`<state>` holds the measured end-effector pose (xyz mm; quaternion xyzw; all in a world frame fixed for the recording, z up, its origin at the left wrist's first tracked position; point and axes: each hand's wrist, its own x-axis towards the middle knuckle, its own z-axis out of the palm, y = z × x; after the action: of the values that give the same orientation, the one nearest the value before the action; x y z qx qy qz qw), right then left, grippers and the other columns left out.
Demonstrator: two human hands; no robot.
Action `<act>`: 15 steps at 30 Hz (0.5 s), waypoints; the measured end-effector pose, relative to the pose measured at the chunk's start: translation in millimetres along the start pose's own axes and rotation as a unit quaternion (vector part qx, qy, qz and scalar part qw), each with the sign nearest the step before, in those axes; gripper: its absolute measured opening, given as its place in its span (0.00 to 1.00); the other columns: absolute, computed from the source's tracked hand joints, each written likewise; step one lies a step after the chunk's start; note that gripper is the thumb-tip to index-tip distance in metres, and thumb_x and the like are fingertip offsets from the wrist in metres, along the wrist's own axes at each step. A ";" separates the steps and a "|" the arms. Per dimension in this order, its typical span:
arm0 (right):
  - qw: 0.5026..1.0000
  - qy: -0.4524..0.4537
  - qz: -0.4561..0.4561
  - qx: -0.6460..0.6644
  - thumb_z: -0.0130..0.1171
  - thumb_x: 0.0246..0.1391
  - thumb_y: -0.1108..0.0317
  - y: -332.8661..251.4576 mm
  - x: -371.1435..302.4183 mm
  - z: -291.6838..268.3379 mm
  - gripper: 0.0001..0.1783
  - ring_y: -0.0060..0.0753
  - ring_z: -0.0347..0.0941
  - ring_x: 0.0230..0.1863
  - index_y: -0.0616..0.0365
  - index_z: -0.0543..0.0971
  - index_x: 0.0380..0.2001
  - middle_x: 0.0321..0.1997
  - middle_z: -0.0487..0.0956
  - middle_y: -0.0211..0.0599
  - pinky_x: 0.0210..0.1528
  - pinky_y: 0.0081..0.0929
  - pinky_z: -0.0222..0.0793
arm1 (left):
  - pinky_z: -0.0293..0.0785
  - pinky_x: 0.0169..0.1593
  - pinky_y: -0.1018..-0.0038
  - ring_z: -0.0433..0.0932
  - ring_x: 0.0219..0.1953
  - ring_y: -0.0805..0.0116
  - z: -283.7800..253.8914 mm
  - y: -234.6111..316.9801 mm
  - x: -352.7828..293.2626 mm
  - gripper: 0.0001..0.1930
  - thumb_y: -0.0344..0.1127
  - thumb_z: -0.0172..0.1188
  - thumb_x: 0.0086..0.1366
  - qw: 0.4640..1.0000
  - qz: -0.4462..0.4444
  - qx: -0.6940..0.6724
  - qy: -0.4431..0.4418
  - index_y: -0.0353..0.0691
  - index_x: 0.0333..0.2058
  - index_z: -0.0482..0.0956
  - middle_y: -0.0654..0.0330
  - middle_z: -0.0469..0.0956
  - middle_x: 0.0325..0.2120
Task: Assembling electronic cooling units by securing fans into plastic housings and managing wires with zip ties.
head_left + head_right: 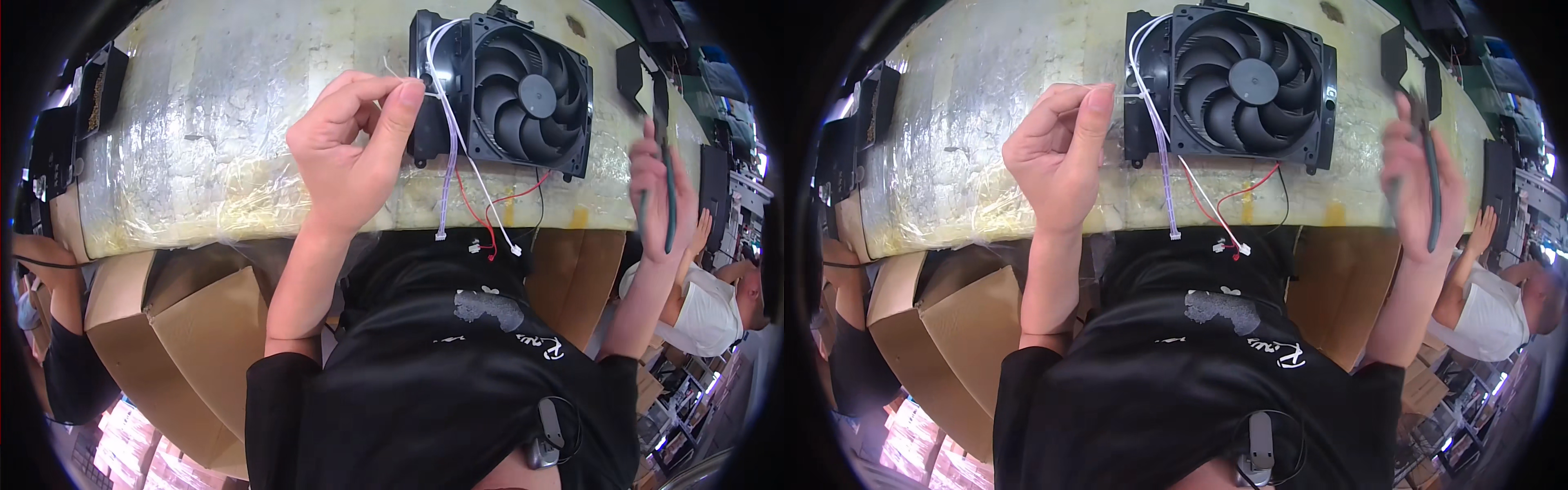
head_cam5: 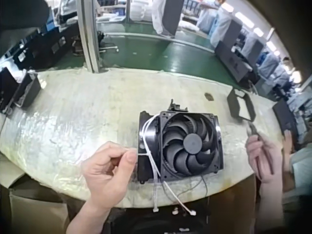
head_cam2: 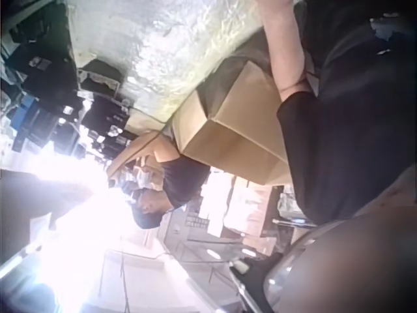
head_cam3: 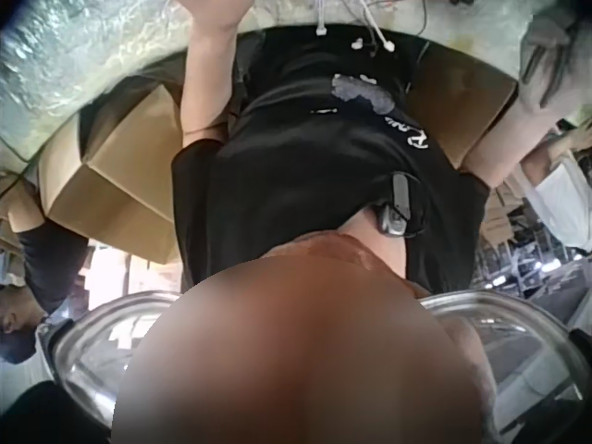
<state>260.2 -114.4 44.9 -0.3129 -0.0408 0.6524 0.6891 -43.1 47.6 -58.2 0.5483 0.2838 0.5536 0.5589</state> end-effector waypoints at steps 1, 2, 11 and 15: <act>0.997 -0.001 0.030 -0.073 0.47 0.64 0.70 11.6 7.8 28.5 0.35 0.25 0.65 0.44 0.69 0.49 0.69 0.55 0.66 0.40 0.49 0.29 0.68 | 0.59 0.23 0.88 0.67 0.20 0.86 1.6 -0.8 1.5 0.04 0.25 0.65 0.62 1.000 0.006 -0.001 -0.003 0.30 0.32 0.82 0.63 0.77 0.26; 0.980 -0.058 0.060 -0.180 0.49 0.58 0.74 25.2 20.8 41.2 0.38 0.25 0.66 0.43 0.70 0.49 0.69 0.54 0.68 0.42 0.48 0.28 0.68 | 0.59 0.22 0.87 0.66 0.20 0.86 -4.2 2.1 -2.9 0.04 0.26 0.65 0.62 1.000 0.013 0.017 0.010 0.30 0.32 0.83 0.63 0.77 0.25; 0.116 -0.190 -0.260 -0.939 0.52 0.39 0.87 96.7 70.6 123.9 0.38 0.46 0.72 0.43 0.48 0.75 0.58 0.47 0.73 0.43 0.45 0.35 0.69 | 0.58 0.21 0.87 0.66 0.19 0.86 -1.3 -6.0 -1.3 0.04 0.26 0.66 0.61 0.999 0.036 0.018 0.013 0.31 0.31 0.83 0.64 0.78 0.25; 0.085 -0.211 -0.288 -0.930 0.55 0.39 0.85 103.9 72.6 124.6 0.36 0.46 0.72 0.45 0.52 0.75 0.57 0.47 0.73 0.43 0.48 0.38 0.67 | 0.57 0.21 0.88 0.66 0.19 0.86 0.1 -7.1 -0.8 0.04 0.26 0.66 0.61 0.998 0.052 0.006 0.020 0.31 0.31 0.83 0.64 0.78 0.25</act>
<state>122.1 -5.0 68.9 -0.5179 -0.8461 -0.1145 -0.0533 -41.0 48.3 -65.0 0.5540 0.2694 0.5911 0.5206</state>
